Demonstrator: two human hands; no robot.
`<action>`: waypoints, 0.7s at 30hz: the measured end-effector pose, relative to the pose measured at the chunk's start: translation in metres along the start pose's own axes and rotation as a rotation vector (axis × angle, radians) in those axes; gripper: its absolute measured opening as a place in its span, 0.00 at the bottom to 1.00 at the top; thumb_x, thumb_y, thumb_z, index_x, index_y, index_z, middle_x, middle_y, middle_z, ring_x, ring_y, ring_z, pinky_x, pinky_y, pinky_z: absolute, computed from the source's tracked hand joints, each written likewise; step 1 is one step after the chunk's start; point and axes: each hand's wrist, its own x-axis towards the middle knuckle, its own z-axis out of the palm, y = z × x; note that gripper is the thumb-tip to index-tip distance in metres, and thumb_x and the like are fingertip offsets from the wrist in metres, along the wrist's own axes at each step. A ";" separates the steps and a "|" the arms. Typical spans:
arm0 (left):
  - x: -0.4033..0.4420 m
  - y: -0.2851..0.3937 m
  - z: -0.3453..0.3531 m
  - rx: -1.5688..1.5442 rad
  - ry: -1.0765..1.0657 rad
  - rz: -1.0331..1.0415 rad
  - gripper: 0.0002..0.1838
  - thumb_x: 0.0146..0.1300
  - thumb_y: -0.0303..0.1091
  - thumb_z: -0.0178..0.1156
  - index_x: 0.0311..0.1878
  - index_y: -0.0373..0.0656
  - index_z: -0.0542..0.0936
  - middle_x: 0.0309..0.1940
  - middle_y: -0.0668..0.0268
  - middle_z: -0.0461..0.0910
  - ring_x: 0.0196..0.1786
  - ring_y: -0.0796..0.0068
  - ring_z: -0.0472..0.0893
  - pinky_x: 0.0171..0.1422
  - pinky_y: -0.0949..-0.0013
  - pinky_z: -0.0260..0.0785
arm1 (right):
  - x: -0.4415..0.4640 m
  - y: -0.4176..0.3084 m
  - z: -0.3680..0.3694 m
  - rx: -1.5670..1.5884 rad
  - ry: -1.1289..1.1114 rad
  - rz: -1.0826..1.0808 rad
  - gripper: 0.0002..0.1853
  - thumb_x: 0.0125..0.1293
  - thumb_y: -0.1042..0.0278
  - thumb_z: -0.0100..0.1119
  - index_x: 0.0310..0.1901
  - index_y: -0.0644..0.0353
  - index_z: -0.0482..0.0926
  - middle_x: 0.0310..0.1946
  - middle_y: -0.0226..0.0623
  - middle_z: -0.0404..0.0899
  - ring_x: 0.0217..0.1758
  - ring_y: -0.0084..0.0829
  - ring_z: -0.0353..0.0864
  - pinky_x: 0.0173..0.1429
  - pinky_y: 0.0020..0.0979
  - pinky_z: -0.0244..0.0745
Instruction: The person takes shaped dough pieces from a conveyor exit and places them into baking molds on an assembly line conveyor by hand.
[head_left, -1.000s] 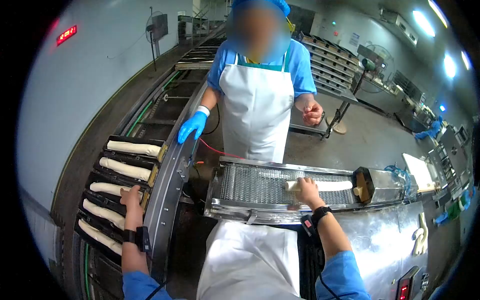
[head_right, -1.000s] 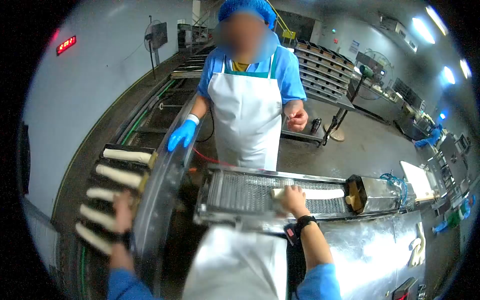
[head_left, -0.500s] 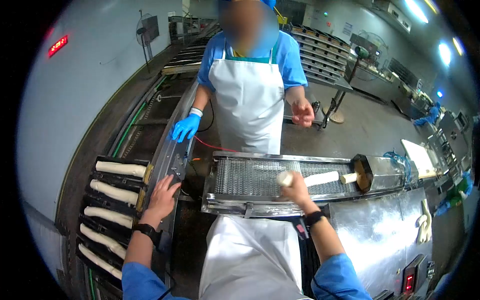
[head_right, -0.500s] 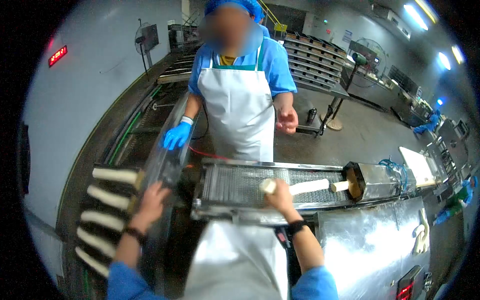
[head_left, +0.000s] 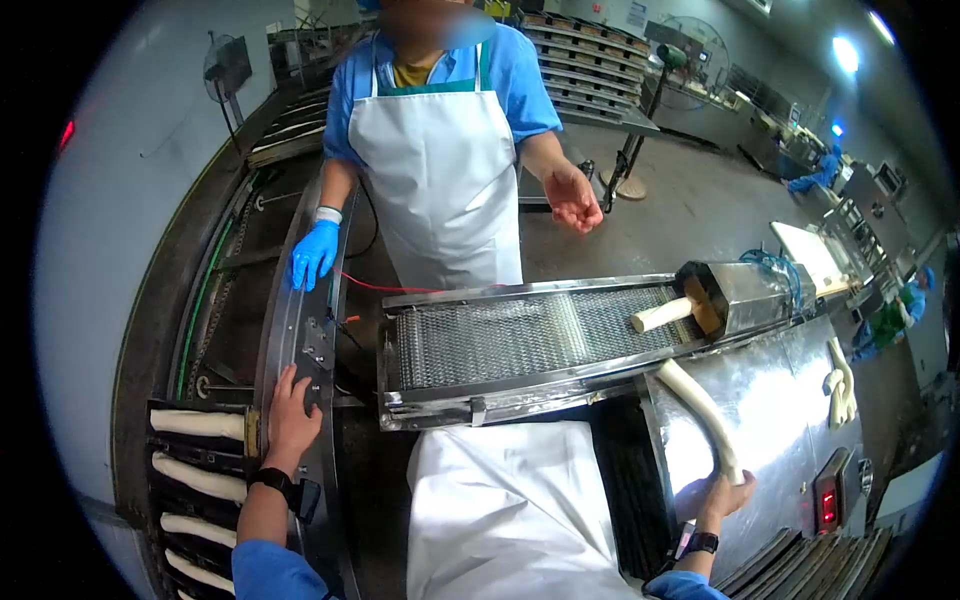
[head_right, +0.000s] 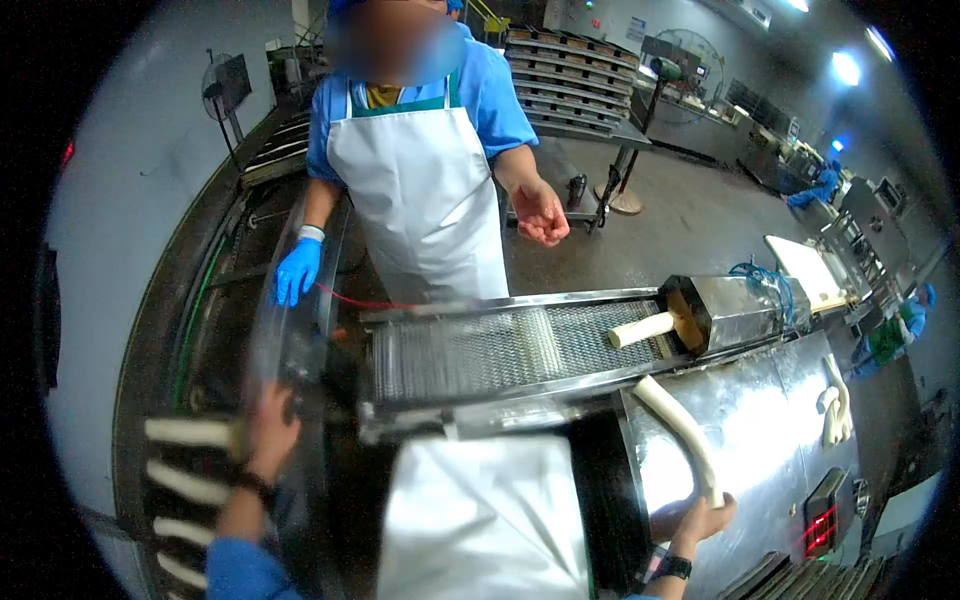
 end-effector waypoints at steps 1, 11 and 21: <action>0.000 -0.001 0.000 0.002 -0.006 0.004 0.25 0.53 0.27 0.61 0.57 0.38 0.74 0.71 0.54 0.58 0.75 0.56 0.55 0.76 0.59 0.54 | -0.009 -0.018 -0.007 -0.418 -0.070 -0.228 0.23 0.55 0.82 0.62 0.54 0.65 0.72 0.52 0.44 0.74 0.57 0.41 0.74 0.61 0.41 0.73; 0.001 0.002 -0.007 0.034 -0.004 0.002 0.23 0.51 0.26 0.60 0.54 0.37 0.75 0.70 0.53 0.61 0.74 0.53 0.57 0.76 0.58 0.54 | 0.018 -0.049 0.098 -0.954 -0.373 -0.559 0.36 0.55 0.65 0.63 0.68 0.53 0.63 0.60 0.47 0.70 0.63 0.49 0.68 0.67 0.51 0.58; 0.000 -0.009 -0.002 0.068 0.022 0.021 0.22 0.49 0.26 0.60 0.52 0.37 0.76 0.68 0.52 0.63 0.73 0.52 0.59 0.75 0.57 0.55 | 0.024 -0.075 0.105 -0.955 -0.539 -0.514 0.19 0.63 0.59 0.51 0.48 0.66 0.74 0.47 0.54 0.75 0.52 0.54 0.74 0.56 0.49 0.70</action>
